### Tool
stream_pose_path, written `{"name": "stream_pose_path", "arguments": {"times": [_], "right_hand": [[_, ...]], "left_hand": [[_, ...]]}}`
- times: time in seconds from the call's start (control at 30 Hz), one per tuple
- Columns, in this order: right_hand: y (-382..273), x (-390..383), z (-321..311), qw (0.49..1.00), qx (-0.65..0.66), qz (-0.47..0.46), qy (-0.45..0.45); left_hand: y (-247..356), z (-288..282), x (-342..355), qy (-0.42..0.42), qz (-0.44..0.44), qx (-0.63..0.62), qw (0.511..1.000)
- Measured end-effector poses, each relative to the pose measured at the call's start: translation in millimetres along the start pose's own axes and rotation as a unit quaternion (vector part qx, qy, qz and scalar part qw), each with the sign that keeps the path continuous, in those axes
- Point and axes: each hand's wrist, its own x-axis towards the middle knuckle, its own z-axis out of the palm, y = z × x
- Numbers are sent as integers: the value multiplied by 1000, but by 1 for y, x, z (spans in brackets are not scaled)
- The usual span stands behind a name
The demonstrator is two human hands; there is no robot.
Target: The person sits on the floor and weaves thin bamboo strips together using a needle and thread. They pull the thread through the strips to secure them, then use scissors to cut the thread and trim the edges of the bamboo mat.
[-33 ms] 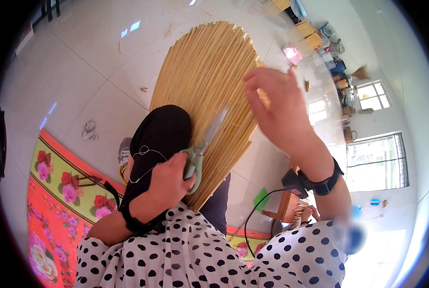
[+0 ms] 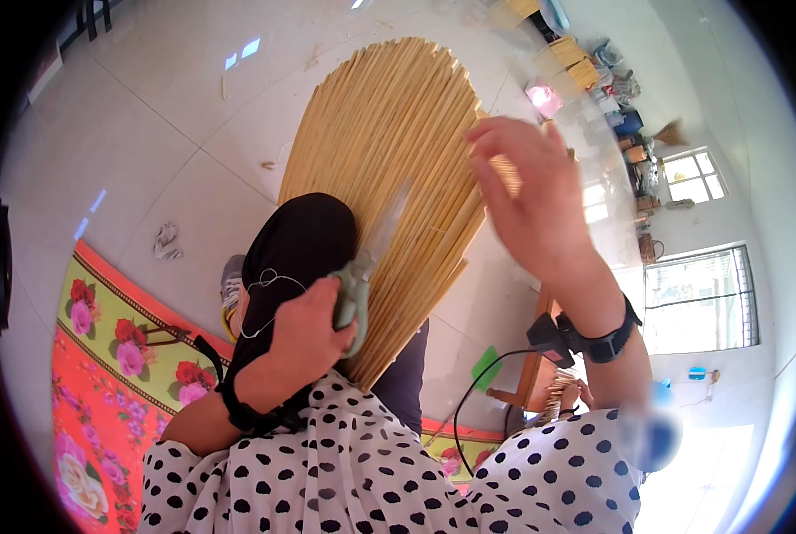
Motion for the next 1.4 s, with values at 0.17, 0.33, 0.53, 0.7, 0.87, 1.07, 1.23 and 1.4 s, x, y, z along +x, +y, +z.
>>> {"name": "stream_pose_path", "arguments": {"times": [0.17,0.33,0.53,0.7,0.87,1.07,1.23,1.4], "right_hand": [[40,-32,-19,977,78,85,179],[94,-77,7,975,45,195,96],[144,-156,84,932,30,264,-248],[172,-194,113,927,-30,259,-268],[184,-202,133,914,-138,274,-264],[144,-168,132,938,-150,299,-96],[141,-165,123,947,-180,248,97],[79,-118,80,936,-212,63,273]], "left_hand": [[-18,-81,9,155,-176,-159,959],[-150,-173,-27,316,-276,-45,907],[-363,-209,-190,108,-448,349,816],[-343,-136,-275,12,-526,349,775],[-356,-77,-315,-11,-544,311,779],[-340,-96,-269,-87,-527,303,789],[-277,-134,-146,79,-262,328,904],[-99,-115,-23,102,-31,99,989]]}}
